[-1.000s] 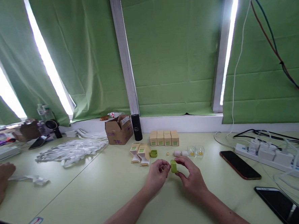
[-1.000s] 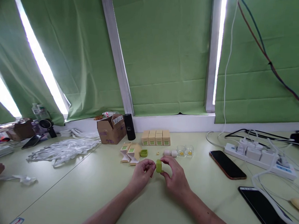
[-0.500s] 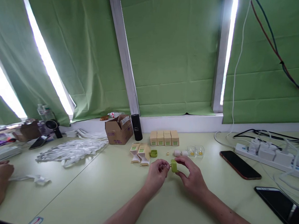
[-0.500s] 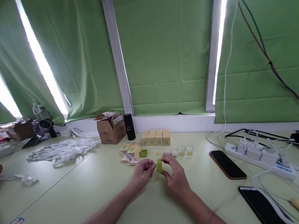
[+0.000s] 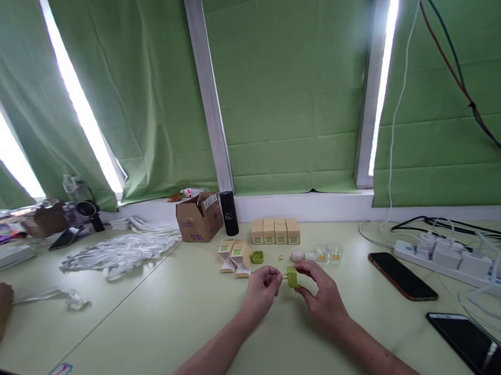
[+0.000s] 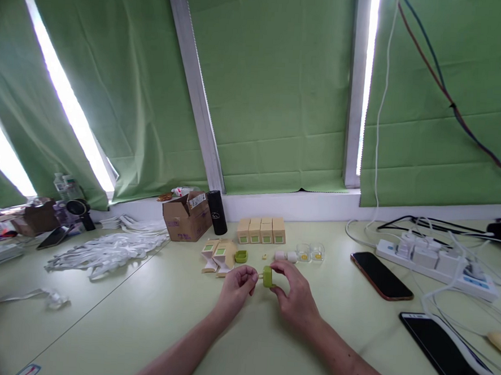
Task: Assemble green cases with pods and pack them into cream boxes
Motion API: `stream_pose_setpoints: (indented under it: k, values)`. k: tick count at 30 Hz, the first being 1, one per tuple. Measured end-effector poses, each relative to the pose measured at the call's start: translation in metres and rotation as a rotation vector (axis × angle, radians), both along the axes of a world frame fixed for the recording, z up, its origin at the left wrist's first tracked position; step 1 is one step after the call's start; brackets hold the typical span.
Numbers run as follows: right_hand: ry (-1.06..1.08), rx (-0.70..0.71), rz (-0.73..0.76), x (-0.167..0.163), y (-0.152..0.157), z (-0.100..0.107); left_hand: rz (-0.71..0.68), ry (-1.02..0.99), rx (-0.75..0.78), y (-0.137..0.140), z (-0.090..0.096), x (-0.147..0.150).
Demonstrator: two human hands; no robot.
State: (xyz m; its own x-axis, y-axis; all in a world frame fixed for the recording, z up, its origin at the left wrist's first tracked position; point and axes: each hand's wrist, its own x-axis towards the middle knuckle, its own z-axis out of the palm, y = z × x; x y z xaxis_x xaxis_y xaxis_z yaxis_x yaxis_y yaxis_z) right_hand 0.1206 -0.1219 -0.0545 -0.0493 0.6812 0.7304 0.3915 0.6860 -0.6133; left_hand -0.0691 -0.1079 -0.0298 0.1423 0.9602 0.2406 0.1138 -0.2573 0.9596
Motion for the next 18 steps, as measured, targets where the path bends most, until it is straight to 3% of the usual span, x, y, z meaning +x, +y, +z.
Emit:
stream_pose_setpoints:
  k: [5, 13, 18]
  values:
    - [-0.014, -0.017, -0.008, 0.001, -0.001, 0.001, 0.034, -0.018, -0.006, 0.002, -0.002, -0.002]
    - [0.009, -0.03, -0.078, 0.006, 0.003, 0.001, 0.264, 0.019, 0.084, 0.014, -0.004, -0.013]
    - [-0.076, 0.032, -0.083, 0.007, 0.002, 0.001, 0.26, 0.246, 0.379, -0.002, 0.001, -0.01]
